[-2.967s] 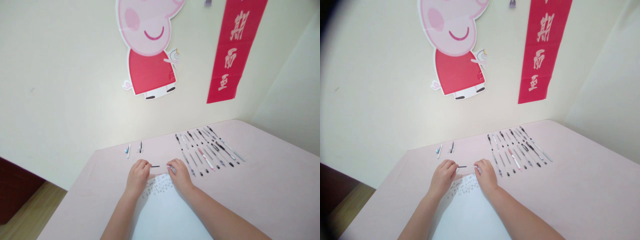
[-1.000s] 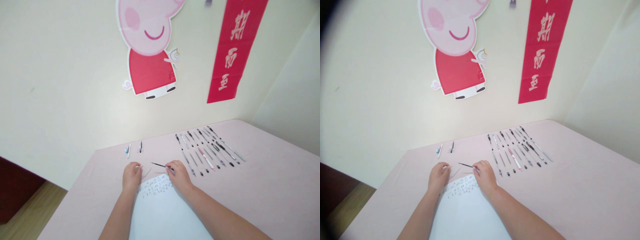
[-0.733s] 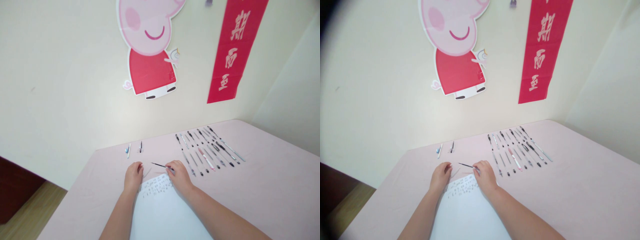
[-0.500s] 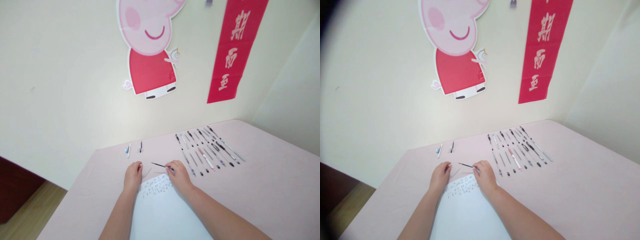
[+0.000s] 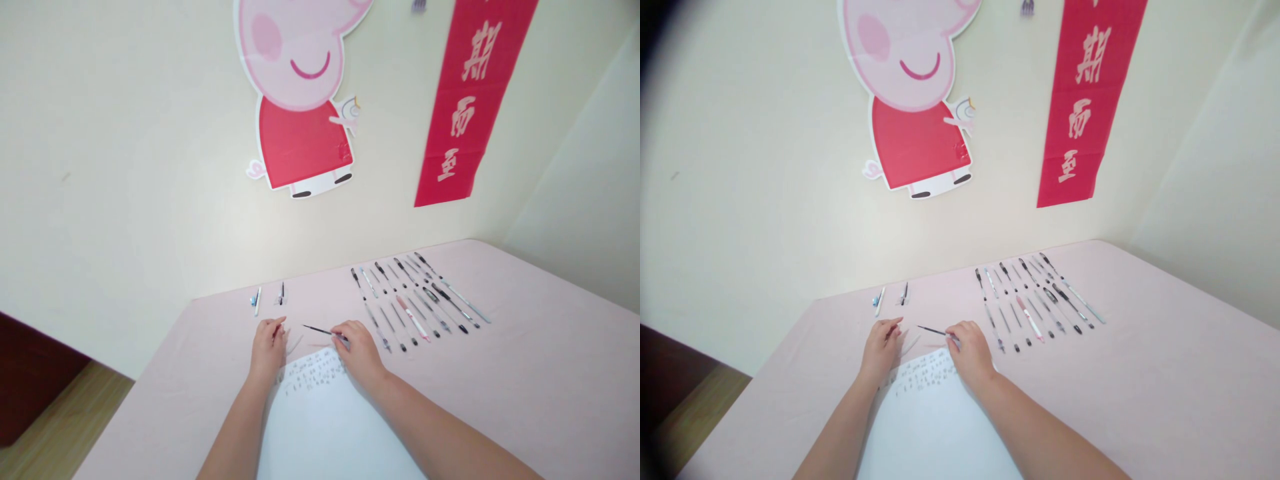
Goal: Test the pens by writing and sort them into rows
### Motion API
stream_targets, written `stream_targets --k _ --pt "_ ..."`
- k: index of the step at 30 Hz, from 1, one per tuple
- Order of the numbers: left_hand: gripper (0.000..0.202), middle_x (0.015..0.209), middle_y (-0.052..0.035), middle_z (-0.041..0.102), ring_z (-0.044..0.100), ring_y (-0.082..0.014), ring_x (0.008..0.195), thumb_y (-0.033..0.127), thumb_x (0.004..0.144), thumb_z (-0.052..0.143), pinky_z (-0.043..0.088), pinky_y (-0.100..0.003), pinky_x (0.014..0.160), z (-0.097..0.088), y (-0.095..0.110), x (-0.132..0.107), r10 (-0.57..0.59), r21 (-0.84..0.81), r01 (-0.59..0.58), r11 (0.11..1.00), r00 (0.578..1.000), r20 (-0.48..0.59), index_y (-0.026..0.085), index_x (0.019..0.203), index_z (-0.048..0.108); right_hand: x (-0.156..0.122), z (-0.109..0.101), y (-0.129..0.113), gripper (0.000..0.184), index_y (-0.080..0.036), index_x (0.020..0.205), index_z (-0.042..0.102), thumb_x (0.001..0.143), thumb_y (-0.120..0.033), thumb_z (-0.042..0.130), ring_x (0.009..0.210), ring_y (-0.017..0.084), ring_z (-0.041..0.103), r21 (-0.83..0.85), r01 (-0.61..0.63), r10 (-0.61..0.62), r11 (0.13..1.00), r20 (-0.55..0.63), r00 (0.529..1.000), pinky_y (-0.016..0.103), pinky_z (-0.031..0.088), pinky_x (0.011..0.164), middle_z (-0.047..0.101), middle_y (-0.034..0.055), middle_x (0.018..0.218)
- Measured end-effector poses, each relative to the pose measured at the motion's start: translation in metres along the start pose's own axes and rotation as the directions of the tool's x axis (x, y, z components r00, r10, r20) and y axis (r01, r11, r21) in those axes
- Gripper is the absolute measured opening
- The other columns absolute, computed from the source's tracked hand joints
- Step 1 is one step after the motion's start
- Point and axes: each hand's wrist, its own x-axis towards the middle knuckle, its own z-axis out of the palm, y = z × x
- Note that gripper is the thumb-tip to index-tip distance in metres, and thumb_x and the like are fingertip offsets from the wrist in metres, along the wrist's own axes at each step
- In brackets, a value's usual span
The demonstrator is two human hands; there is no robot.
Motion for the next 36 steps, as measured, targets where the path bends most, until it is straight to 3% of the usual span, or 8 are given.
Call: stream_targets --k 3,6,10,14,30,36 --pt "0.022 0.092 -0.0075 0.057 0.059 -0.0184 0.081 0.025 0.074 0.05 0.052 -0.034 0.07 0.001 0.001 0.0 -0.078 -0.124 0.073 0.99 0.996 -0.034 0.019 0.084 0.068 0.0 0.0 0.0 0.015 -0.02 0.084 0.064 0.077 -0.01 0.054 0.083 0.019 0.054 0.0 0.0 0.0 1.0 0.003 1.0 0.033 0.043 0.078 0.064 0.0043 0.082" --pt "0.02 0.092 -0.0064 0.06 0.061 -0.0174 0.077 0.033 0.072 0.057 0.053 -0.033 0.066 0.002 0.004 -0.002 -0.209 -0.313 0.205 0.927 0.978 0.02 0.018 0.083 0.065 0.0 0.0 0.0 0.014 -0.019 0.084 0.064 0.077 -0.011 0.055 0.083 0.019 0.053 0.0 0.004 -0.004 1.0 0.007 1.0 0.033 0.042 0.077 0.063 0.0042 0.082" --pt "0.029 0.079 -0.0032 0.065 0.065 -0.0173 0.077 0.039 0.067 0.066 0.053 -0.03 0.066 0.003 0.011 -0.006 -0.394 -0.573 0.441 0.691 0.894 0.213 0.018 0.085 0.058 0.0 0.0 0.0 0.014 -0.019 0.084 0.064 0.077 -0.011 0.056 0.083 0.019 0.053 0.001 0.018 -0.018 1.0 0.01 1.0 0.033 0.042 0.077 0.063 0.0039 0.082" --pt "0.029 0.079 -0.0012 0.066 0.066 -0.0141 0.08 0.033 0.061 0.074 0.052 -0.027 0.077 0.002 0.018 -0.006 -0.426 -0.706 0.501 0.5 0.853 0.303 0.017 0.081 0.058 0.0 0.0 0.0 0.014 -0.02 0.084 0.064 0.077 -0.01 0.057 0.083 0.019 0.053 0.001 0.017 -0.017 1.0 0.009 1.0 0.033 0.042 0.077 0.063 0.0036 0.082" --pt "0.034 0.081 -0.0051 0.07 0.066 -0.0159 0.081 0.035 0.055 0.078 0.051 -0.033 0.084 0.005 0.03 -0.009 -0.44 -0.708 0.52 0.478 0.839 0.32 0.015 0.078 0.064 0.0 -0.001 -0.003 0.015 -0.02 0.084 0.064 0.077 -0.01 0.055 0.084 0.019 0.053 -0.008 0.023 -0.023 1.0 0.027 0.999 0.033 0.042 0.077 0.063 0.0039 0.082" --pt "0.034 0.082 -0.0058 0.07 0.066 -0.0169 0.082 0.037 0.056 0.076 0.051 -0.032 0.083 0.006 0.032 -0.009 -0.435 -0.679 0.518 0.52 0.845 0.311 0.015 0.079 0.064 0.0 -0.001 -0.002 0.015 -0.02 0.083 0.064 0.077 -0.01 0.055 0.083 0.019 0.053 -0.012 0.031 -0.031 0.999 0.029 0.999 0.033 0.042 0.077 0.063 0.0037 0.081"
